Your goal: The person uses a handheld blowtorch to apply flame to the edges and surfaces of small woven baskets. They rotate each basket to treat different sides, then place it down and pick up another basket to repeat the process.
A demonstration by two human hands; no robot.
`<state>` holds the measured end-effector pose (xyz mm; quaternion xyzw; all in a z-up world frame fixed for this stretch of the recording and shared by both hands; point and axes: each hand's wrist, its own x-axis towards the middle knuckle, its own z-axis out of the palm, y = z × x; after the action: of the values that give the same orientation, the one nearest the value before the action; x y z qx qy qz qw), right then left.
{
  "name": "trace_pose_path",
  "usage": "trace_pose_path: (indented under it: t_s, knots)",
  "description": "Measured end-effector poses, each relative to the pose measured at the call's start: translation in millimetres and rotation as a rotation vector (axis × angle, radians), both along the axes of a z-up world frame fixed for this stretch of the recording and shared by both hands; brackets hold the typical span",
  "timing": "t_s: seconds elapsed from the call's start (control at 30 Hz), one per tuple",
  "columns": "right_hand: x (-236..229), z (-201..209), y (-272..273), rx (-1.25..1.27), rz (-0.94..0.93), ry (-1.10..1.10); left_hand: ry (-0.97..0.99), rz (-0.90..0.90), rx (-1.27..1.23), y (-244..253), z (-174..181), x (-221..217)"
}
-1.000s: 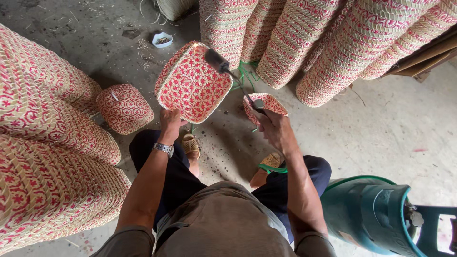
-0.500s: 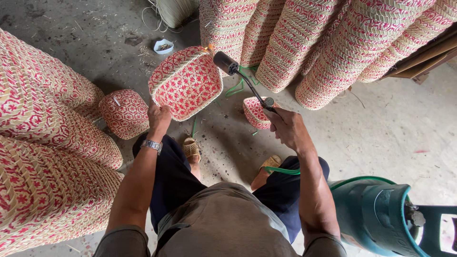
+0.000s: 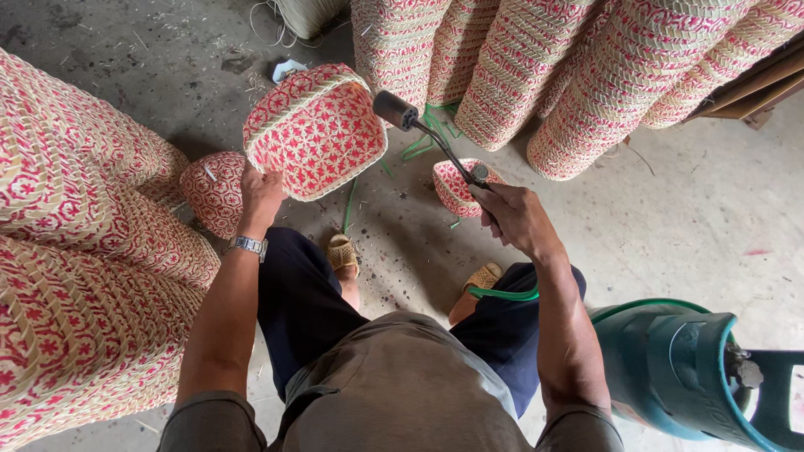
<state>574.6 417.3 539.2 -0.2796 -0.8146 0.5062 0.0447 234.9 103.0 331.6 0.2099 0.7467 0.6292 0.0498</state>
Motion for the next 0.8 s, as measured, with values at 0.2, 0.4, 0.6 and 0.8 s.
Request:
trace_pose_path:
  t_s: [0.2, 0.4, 0.6, 0.8]
  knots:
    - [1.5, -13.4, -1.9, 0.001, 0.013, 0.063, -0.327, 0.023, 0.109, 10.4, -2.6, 8.7]
    - [-0.7, -22.7, -2.7, 0.056, -0.069, -0.096, -0.504, 0.086, 0.181, 25.9, 1.6, 12.7]
    - [3.1, -44.8, 1.5, -0.039, -0.082, -0.041, -0.527, -0.022, 0.357, 27.0, 7.1, 28.9]
    - [7.1, -56.2, -1.6, -0.102, -0.023, -0.051, -0.627, 0.028, 0.483, 40.0, 9.4, 35.9]
